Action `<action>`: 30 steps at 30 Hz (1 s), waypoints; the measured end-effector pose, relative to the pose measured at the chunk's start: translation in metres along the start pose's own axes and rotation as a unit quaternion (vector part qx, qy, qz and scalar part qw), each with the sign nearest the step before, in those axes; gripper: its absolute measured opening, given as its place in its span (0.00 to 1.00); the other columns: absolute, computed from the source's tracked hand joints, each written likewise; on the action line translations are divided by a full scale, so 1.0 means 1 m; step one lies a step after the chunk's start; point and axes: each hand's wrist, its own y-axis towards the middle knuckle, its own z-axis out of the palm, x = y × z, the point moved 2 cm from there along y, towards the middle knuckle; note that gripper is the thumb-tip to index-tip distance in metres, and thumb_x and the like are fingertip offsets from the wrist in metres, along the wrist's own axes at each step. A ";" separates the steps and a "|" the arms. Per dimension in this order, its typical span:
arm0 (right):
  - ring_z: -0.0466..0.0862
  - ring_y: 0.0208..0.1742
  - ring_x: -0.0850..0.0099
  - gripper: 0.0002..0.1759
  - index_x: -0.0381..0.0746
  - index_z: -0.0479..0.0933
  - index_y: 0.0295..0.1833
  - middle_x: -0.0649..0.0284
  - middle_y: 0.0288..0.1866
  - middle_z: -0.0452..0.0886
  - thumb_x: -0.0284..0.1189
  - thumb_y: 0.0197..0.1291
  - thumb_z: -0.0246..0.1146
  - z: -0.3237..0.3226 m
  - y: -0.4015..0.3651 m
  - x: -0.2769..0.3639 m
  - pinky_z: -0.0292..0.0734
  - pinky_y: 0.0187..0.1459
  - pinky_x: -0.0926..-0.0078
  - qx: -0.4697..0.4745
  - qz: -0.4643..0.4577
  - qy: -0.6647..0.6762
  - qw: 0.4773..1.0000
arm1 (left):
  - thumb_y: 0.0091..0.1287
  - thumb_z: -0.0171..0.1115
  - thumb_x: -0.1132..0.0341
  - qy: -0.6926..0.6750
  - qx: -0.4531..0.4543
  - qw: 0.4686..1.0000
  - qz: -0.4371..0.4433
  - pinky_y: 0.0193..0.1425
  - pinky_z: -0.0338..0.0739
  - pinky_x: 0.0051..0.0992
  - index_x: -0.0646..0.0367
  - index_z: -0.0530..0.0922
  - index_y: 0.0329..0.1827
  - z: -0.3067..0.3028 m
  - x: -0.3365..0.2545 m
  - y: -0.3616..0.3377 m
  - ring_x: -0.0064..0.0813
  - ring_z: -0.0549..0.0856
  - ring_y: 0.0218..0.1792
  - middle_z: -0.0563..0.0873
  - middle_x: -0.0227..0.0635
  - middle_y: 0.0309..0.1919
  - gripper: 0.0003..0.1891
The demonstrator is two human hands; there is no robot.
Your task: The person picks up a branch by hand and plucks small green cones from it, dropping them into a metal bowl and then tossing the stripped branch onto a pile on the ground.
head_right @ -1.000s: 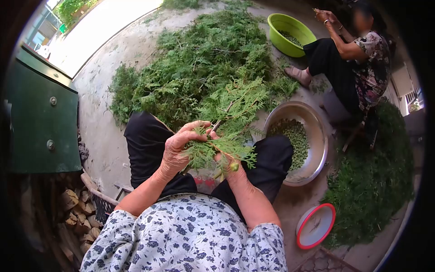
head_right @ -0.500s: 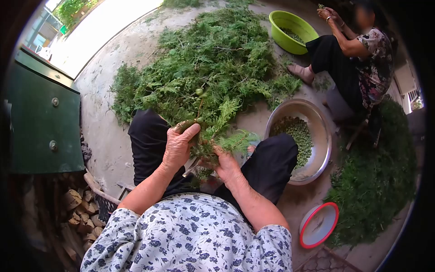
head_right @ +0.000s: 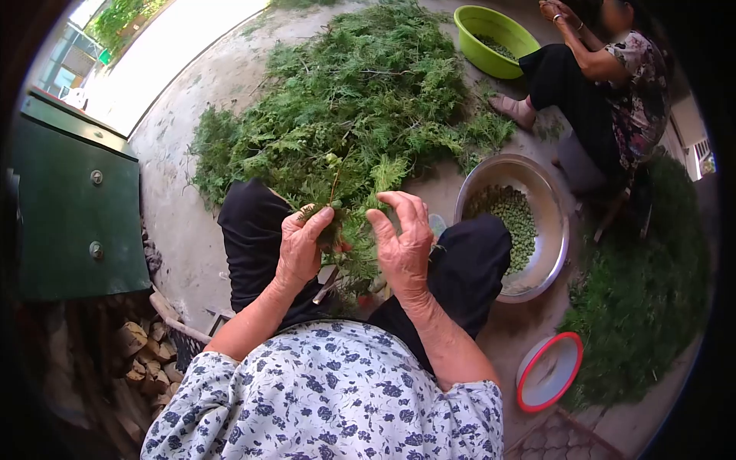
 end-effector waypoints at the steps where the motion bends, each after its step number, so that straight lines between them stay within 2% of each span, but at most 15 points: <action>1: 0.78 0.43 0.64 0.12 0.36 0.77 0.41 0.59 0.38 0.77 0.32 0.54 0.66 0.007 0.006 0.001 0.71 0.46 0.70 0.032 -0.024 0.004 0.999 | 0.66 0.56 0.67 0.041 0.005 0.999 0.003 0.25 0.75 0.21 0.65 0.78 0.35 0.002 -0.001 -0.002 0.20 0.79 0.22 0.80 0.30 0.25 0.09; 2: 0.79 0.40 0.64 0.11 0.36 0.78 0.39 0.59 0.35 0.78 0.32 0.54 0.66 0.012 0.009 0.003 0.72 0.43 0.71 0.065 -0.049 0.010 0.997 | 0.66 0.56 0.67 0.043 0.007 0.999 0.003 0.25 0.75 0.21 0.65 0.78 0.35 0.003 0.000 -0.002 0.20 0.79 0.22 0.80 0.30 0.25 0.09; 4: 0.79 0.36 0.65 0.11 0.35 0.78 0.37 0.59 0.32 0.78 0.32 0.54 0.65 0.021 0.009 0.005 0.72 0.40 0.72 0.111 0.003 0.042 0.993 | 0.65 0.56 0.66 0.248 0.031 0.950 0.185 0.24 0.72 0.19 0.64 0.78 0.33 0.007 -0.003 -0.005 0.18 0.76 0.19 0.79 0.28 0.22 0.09; 6: 0.79 0.32 0.66 0.11 0.35 0.78 0.35 0.59 0.29 0.78 0.32 0.55 0.65 0.027 0.007 0.001 0.72 0.37 0.73 0.158 0.054 0.073 0.983 | 0.64 0.57 0.67 0.268 0.038 0.938 0.215 0.22 0.69 0.18 0.63 0.78 0.31 0.001 0.002 -0.003 0.16 0.73 0.18 0.77 0.26 0.20 0.08; 9: 0.79 0.28 0.70 0.12 0.34 0.78 0.35 0.61 0.28 0.78 0.34 0.57 0.64 0.035 -0.002 -0.019 0.72 0.35 0.75 0.151 0.082 0.128 0.977 | 0.63 0.57 0.68 0.202 0.000 0.972 0.119 0.19 0.66 0.16 0.63 0.79 0.29 0.004 0.001 -0.008 0.14 0.72 0.17 0.76 0.24 0.19 0.08; 11: 0.79 0.31 0.74 0.13 0.34 0.78 0.34 0.65 0.29 0.79 0.35 0.59 0.63 0.038 -0.008 -0.031 0.72 0.35 0.76 0.170 0.185 0.281 0.926 | 0.61 0.58 0.69 0.000 -0.041 0.999 -0.016 0.17 0.63 0.15 0.60 0.78 0.27 0.006 0.002 -0.009 0.11 0.71 0.16 0.75 0.22 0.18 0.06; 12: 0.79 0.31 0.74 0.13 0.34 0.78 0.34 0.65 0.29 0.79 0.35 0.59 0.63 0.037 -0.009 -0.032 0.72 0.35 0.76 0.168 0.184 0.280 0.927 | 0.61 0.58 0.69 0.000 -0.040 0.999 -0.016 0.17 0.63 0.15 0.60 0.78 0.27 0.005 0.003 -0.008 0.11 0.71 0.16 0.75 0.22 0.18 0.06; 14: 0.78 0.34 0.76 0.13 0.34 0.76 0.35 0.67 0.31 0.79 0.35 0.59 0.63 0.036 -0.012 -0.036 0.73 0.35 0.78 0.123 0.320 0.512 0.788 | 0.59 0.59 0.69 0.026 -0.044 0.998 -0.044 0.16 0.61 0.15 0.58 0.77 0.24 0.000 0.008 -0.007 0.10 0.70 0.16 0.75 0.21 0.18 0.06; 18: 0.78 0.34 0.77 0.11 0.37 0.75 0.38 0.68 0.30 0.78 0.35 0.59 0.63 0.012 -0.002 -0.035 0.72 0.33 0.80 0.094 0.353 0.571 0.736 | 0.61 0.59 0.68 0.104 -0.030 0.993 -0.056 0.17 0.62 0.15 0.56 0.76 0.22 0.006 -0.001 -0.015 0.09 0.69 0.16 0.74 0.20 0.17 0.09; 20: 0.77 0.33 0.78 0.12 0.38 0.75 0.38 0.70 0.28 0.75 0.36 0.60 0.62 0.000 0.005 -0.044 0.71 0.31 0.81 0.069 0.335 0.573 0.744 | 0.62 0.59 0.67 0.107 -0.026 0.992 -0.053 0.18 0.63 0.15 0.56 0.75 0.21 0.004 0.004 -0.014 0.09 0.68 0.16 0.73 0.19 0.16 0.11; 23: 0.73 0.28 0.81 0.17 0.36 0.77 0.36 0.73 0.23 0.71 0.42 0.62 0.61 -0.015 0.017 -0.041 0.68 0.31 0.83 0.078 0.297 0.410 0.859 | 0.63 0.59 0.66 0.163 -0.010 0.986 -0.021 0.19 0.64 0.15 0.59 0.77 0.23 0.002 0.013 -0.013 0.10 0.69 0.16 0.74 0.20 0.16 0.10; 24: 0.73 0.28 0.81 0.17 0.36 0.77 0.36 0.73 0.23 0.71 0.42 0.62 0.61 -0.015 0.020 -0.039 0.68 0.31 0.83 0.074 0.296 0.410 0.859 | 0.63 0.60 0.65 0.189 0.001 0.982 -0.017 0.19 0.65 0.15 0.60 0.77 0.25 0.004 0.012 -0.014 0.10 0.70 0.17 0.74 0.20 0.16 0.10; 26: 0.61 0.17 0.89 0.22 0.36 0.79 0.39 0.78 0.17 0.63 0.47 0.62 0.58 -0.012 0.031 -0.035 0.50 0.18 0.87 0.160 0.190 0.234 0.940 | 0.63 0.60 0.65 0.215 0.012 0.976 -0.012 0.19 0.65 0.15 0.61 0.78 0.27 0.005 0.013 -0.015 0.10 0.71 0.17 0.75 0.20 0.17 0.10; 28: 0.57 0.16 0.90 0.25 0.37 0.79 0.40 0.80 0.15 0.60 0.50 0.61 0.57 -0.011 0.035 -0.040 0.47 0.18 0.86 0.187 0.174 0.178 0.950 | 0.63 0.60 0.65 0.223 0.019 0.975 -0.015 0.19 0.64 0.15 0.62 0.79 0.30 0.005 0.014 -0.015 0.10 0.71 0.17 0.75 0.21 0.16 0.09; 30: 0.59 0.16 0.90 0.22 0.38 0.80 0.38 0.79 0.15 0.63 0.48 0.61 0.60 -0.010 0.035 -0.035 0.49 0.19 0.87 0.280 0.204 0.202 0.916 | 0.63 0.59 0.65 0.230 0.031 0.973 -0.006 0.19 0.64 0.16 0.62 0.79 0.29 0.006 0.013 -0.015 0.10 0.71 0.17 0.75 0.21 0.16 0.09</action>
